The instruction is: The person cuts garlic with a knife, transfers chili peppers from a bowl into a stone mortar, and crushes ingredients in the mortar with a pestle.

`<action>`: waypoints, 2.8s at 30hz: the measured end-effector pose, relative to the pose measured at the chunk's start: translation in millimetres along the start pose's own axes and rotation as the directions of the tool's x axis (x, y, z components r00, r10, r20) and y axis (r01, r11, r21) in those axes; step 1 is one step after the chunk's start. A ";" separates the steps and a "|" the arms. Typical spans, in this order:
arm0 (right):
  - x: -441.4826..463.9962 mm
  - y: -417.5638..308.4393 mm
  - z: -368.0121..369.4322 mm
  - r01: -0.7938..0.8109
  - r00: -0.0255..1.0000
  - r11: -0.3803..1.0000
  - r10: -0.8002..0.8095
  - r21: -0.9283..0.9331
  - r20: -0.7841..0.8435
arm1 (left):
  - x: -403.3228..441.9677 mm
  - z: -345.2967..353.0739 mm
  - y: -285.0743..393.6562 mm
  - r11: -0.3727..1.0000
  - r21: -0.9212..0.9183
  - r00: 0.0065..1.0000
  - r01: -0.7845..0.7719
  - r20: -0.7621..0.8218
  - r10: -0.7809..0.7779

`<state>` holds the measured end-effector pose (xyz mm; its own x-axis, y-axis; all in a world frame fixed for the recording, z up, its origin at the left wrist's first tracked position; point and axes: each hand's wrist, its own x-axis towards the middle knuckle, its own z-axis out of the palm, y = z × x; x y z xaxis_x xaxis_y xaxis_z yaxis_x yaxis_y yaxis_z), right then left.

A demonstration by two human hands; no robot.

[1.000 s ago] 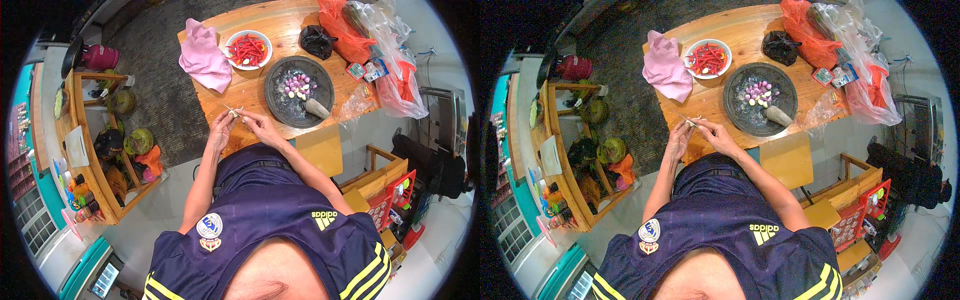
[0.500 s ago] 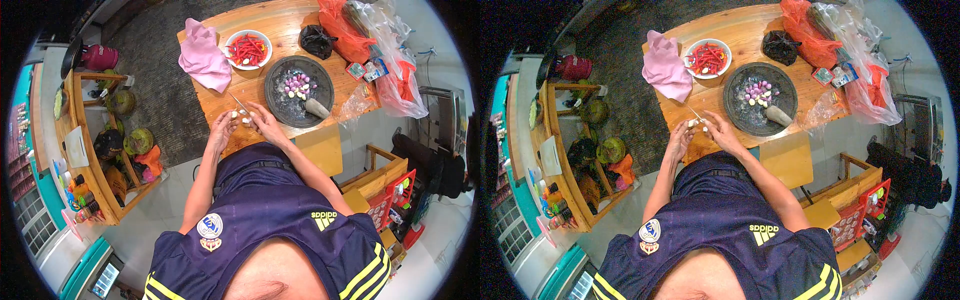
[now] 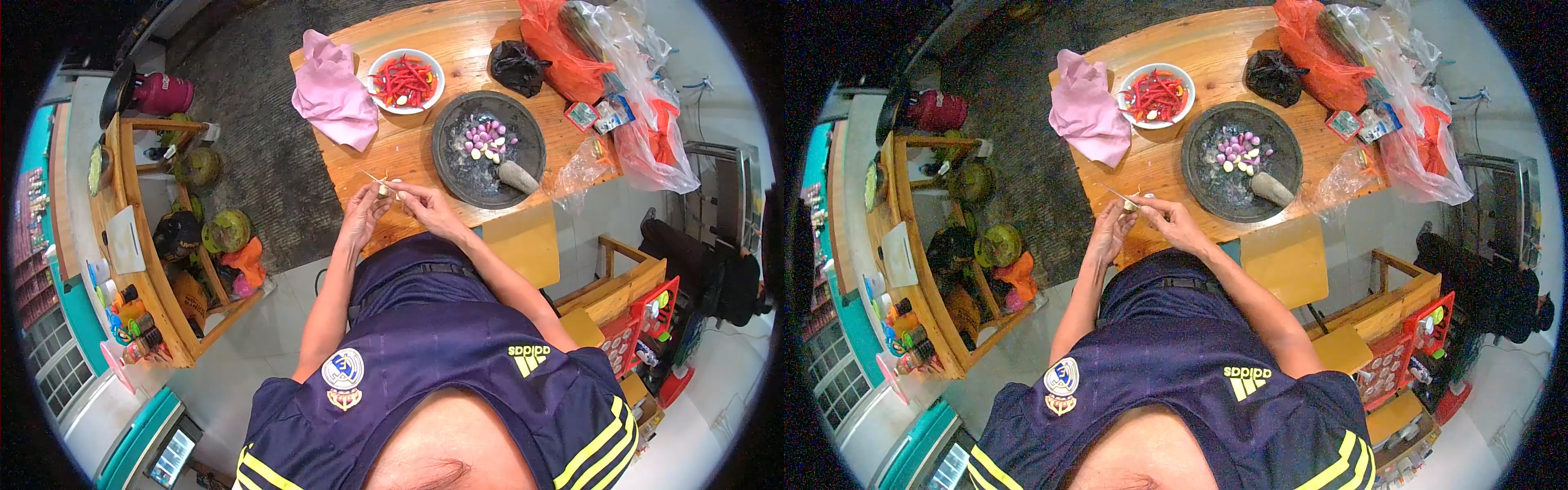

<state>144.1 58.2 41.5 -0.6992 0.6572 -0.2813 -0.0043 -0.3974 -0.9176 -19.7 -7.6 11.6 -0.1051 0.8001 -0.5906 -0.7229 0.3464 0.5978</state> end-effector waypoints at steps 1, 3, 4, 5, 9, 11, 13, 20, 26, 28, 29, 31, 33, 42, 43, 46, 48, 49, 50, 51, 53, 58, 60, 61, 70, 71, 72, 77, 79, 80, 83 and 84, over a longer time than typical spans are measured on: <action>-1.0 -2.4 0.5 -0.013 1.000 1.000 0.014 0.015 -0.025 | 1.0 -1.6 -1.6 1.000 0.010 1.000 0.002 0.000 -0.002; -3.4 -10.2 2.2 -0.038 0.996 0.998 0.042 0.045 -0.075 | 2.0 -1.5 -1.8 0.999 0.030 1.000 0.013 -0.001 -0.013; -2.9 -9.1 1.9 -0.051 0.995 0.998 0.055 0.047 -0.083 | 1.3 -0.5 -0.7 0.999 0.040 1.000 0.022 -0.004 -0.022; -2.4 -6.7 0.7 -0.065 0.993 0.997 0.069 0.049 -0.092 | 0.7 0.1 -0.2 0.998 0.050 1.000 0.031 -0.006 -0.031; 0.2 5.2 -5.2 -0.048 0.994 0.995 0.057 0.092 -0.090 | 3.0 -3.4 -1.6 0.996 0.064 0.998 0.067 -0.004 -0.067; -0.2 5.3 -6.5 -0.071 0.994 0.995 0.077 0.071 -0.079 | 3.1 -3.7 -1.4 0.995 0.065 0.998 0.070 0.001 -0.070; -1.1 3.2 -6.2 -0.109 0.992 0.992 0.112 0.066 -0.050 | 4.2 -4.5 -1.7 0.995 0.059 0.997 0.077 0.007 -0.077; -0.1 2.1 -3.6 -0.103 0.990 0.993 0.096 0.065 0.099 | 2.1 -1.9 -1.3 0.996 -0.002 0.995 0.092 0.049 -0.091; -1.9 1.7 -5.1 -0.175 0.984 0.977 0.168 0.119 0.062 | -1.7 3.1 5.5 0.985 -0.085 0.986 0.153 0.080 -0.146; -1.3 2.6 -4.8 -0.206 0.979 0.966 0.203 0.159 0.035 | -1.7 -3.2 1.6 0.990 -0.038 0.985 0.133 0.113 -0.128; -1.6 2.2 -4.4 -0.216 0.976 0.960 0.216 0.176 0.021 | -1.2 -6.4 -1.0 0.992 -0.014 0.984 0.123 0.130 -0.120; -1.9 0.7 -4.2 -0.226 0.974 0.957 0.228 0.180 0.010 | 2.0 -9.1 -3.4 0.994 0.040 0.984 0.099 0.145 -0.104; -1.8 -1.1 -4.6 -0.226 0.974 0.962 0.226 0.156 0.016 | 3.6 -11.6 -4.4 0.993 0.055 0.982 0.101 0.158 -0.109; -1.3 3.5 -8.5 -0.186 0.979 0.959 0.199 0.214 -0.041 | 0.7 -9.0 0.1 0.980 0.132 0.968 0.146 0.187 -0.169; -1.5 1.7 -8.4 -0.189 0.978 0.960 0.202 0.207 -0.045 | 0.2 -7.6 -0.1 0.980 0.146 0.969 0.132 0.189 -0.159; -1.8 -1.0 -8.6 -0.196 0.976 0.962 0.210 0.192 -0.051 | -1.2 -4.9 1.4 0.986 0.122 0.967 0.113 0.212 -0.138; -1.5 1.1 -10.1 -0.201 0.976 0.961 0.213 0.190 -0.047 | -2.0 -2.7 3.3 0.988 0.109 0.965 0.113 0.225 -0.136; -1.6 0.9 -10.1 -0.203 0.975 0.958 0.217 0.201 -0.054 | -2.6 -1.5 4.4 0.987 0.114 0.964 0.115 0.225 -0.138; -1.8 0.5 -10.0 -0.205 0.973 0.956 0.222 0.212 -0.062 | -3.0 -0.7 4.9 0.986 0.119 0.964 0.117 0.226 -0.142; -2.1 0.1 -9.9 -0.207 0.971 0.953 0.227 0.223 -0.070 | -3.2 0.0 5.0 0.980 0.162 0.968 0.112 0.206 -0.145; -2.6 -1.1 -9.5 -0.207 0.971 0.954 0.227 0.218 -0.074 | -3.4 0.8 5.0 0.963 0.248 0.975 0.105 0.164 -0.148; -1.9 4.7 -11.3 -0.185 0.976 0.952 0.207 0.245 -0.065 | 0.3 -0.8 2.0 0.882 0.471 0.995 0.029 0.071 -0.071; -3.4 0.6 -11.4 -0.195 0.975 0.949 0.214 0.249 -0.053 | 0.6 1.6 3.0 0.842 0.539 0.997 -0.031 0.072 -0.009; -3.8 -1.6 -11.1 -0.191 0.976 0.950 0.210 0.248 -0.050 | 1.2 2.3 3.8 0.823 0.564 0.997 -0.062 0.080 0.020; -8.0 -11.5 -12.8 -0.183 0.980 0.953 0.197 0.241 -0.034 | 1.3 3.8 4.1 0.613 0.782 0.965 -0.115 -0.058 0.256; -8.5 -11.3 -14.1 -0.183 0.979 0.953 0.198 0.243 -0.039 | 2.4 1.3 3.3 0.577 0.808 0.957 -0.122 -0.060 0.285; -8.4 -11.1 -15.5 -0.182 0.979 0.953 0.198 0.244 -0.043 | 5.0 -3.2 1.2 0.548 0.823 0.944 -0.150 -0.046 0.327; -8.2 2.2 -25.2 -0.251 0.956 0.922 0.283 0.293 -0.070 | 19.0 -11.6 0.5 0.458 0.860 0.913 -0.227 0.024 0.408; -9.0 -2.1 -24.2 -0.324 0.926 0.918 0.357 0.228 -0.124 | 18.1 -3.0 11.0 0.382 0.916 0.891 -0.121 -0.070 0.449; -9.3 -5.2 -21.2 -0.355 0.909 0.924 0.377 0.142 -0.180 | 19.3 0.0 15.9 0.343 0.937 0.875 -0.066 -0.111 0.471; -6.4 22.4 -25.3 -0.369 0.888 0.926 0.327 -0.079 -0.322 | 39.6 -31.0 3.3 0.262 0.965 0.761 -0.024 -0.152 0.630; -3.1 38.2 -28.7 -0.361 0.887 0.921 0.290 -0.148 -0.359 | 41.8 -35.2 -1.3 0.278 0.958 0.740 -0.072 -0.135 0.659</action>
<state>166.7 59.4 -0.7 -0.3652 0.6976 -0.6165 0.3543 -0.5082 -0.7850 -47.1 8.1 -32.9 -0.6464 0.7540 -0.1168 0.4611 0.5080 0.7275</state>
